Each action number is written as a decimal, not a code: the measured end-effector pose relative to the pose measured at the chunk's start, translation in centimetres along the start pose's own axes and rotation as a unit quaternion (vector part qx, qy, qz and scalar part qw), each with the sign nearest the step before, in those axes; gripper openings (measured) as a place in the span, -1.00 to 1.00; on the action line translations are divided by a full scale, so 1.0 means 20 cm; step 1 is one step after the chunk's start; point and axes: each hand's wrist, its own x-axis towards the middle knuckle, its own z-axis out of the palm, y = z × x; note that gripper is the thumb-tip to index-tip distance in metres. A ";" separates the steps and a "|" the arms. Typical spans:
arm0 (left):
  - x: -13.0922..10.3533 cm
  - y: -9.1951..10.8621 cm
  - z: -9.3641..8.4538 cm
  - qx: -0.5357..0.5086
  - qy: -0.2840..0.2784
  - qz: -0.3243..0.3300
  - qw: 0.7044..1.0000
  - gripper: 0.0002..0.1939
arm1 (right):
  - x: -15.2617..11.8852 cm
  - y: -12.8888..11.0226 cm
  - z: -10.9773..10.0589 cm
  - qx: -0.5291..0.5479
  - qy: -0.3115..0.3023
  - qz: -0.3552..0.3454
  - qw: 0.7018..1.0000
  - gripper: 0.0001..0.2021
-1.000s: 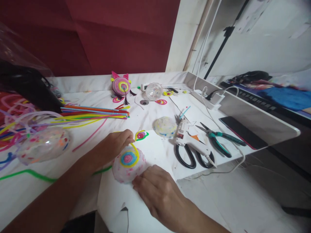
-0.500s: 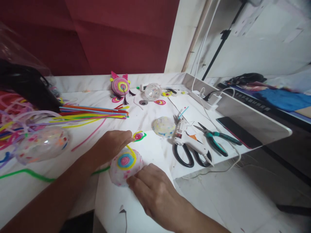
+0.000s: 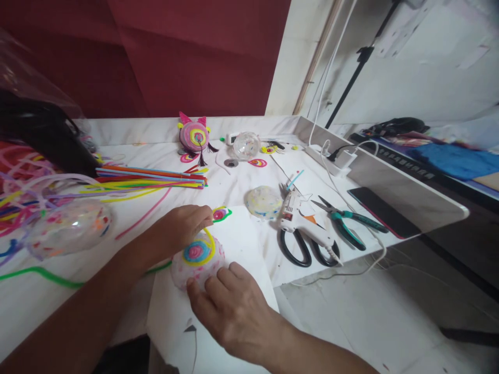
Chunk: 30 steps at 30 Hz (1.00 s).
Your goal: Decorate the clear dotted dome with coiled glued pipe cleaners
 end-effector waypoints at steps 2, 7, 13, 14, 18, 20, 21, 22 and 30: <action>0.00 -0.02 -0.03 0.002 -0.012 0.036 0.999 -0.66 | 0.00 0.00 -0.01 0.000 -0.010 0.016 1.000 -0.79; 0.00 -0.05 -0.10 -0.040 -0.031 0.058 0.997 -0.66 | 0.01 0.00 -0.02 -0.027 -0.005 0.017 0.999 -0.77; 0.00 -0.09 -0.12 -0.088 -0.085 0.039 0.992 -0.62 | 0.00 0.01 0.00 -0.006 0.000 0.024 1.000 -0.79; 0.00 -0.09 -0.12 -0.087 -0.093 0.031 0.991 -0.63 | 0.00 0.01 0.01 -0.004 -0.007 0.025 1.000 -0.81; 0.00 -0.11 -0.13 -0.090 -0.108 0.015 0.990 -0.66 | -0.01 0.01 0.00 0.001 -0.028 0.025 0.999 -0.81; 0.00 -0.10 -0.13 -0.108 -0.101 0.027 0.989 -0.66 | -0.01 0.01 0.00 0.000 -0.028 0.026 0.999 -0.78; 0.00 -0.10 -0.13 -0.119 -0.095 0.035 0.988 -0.66 | -0.01 0.01 0.01 -0.001 -0.025 0.028 0.999 -0.77; 0.00 -0.09 -0.14 -0.129 -0.090 0.042 0.987 -0.66 | -0.01 0.01 0.01 -0.001 -0.021 0.030 0.999 -0.76; -0.02 -0.02 -0.15 -0.105 -0.104 0.039 0.988 -0.63 | 0.00 0.01 0.00 0.001 -0.022 0.028 0.999 -0.71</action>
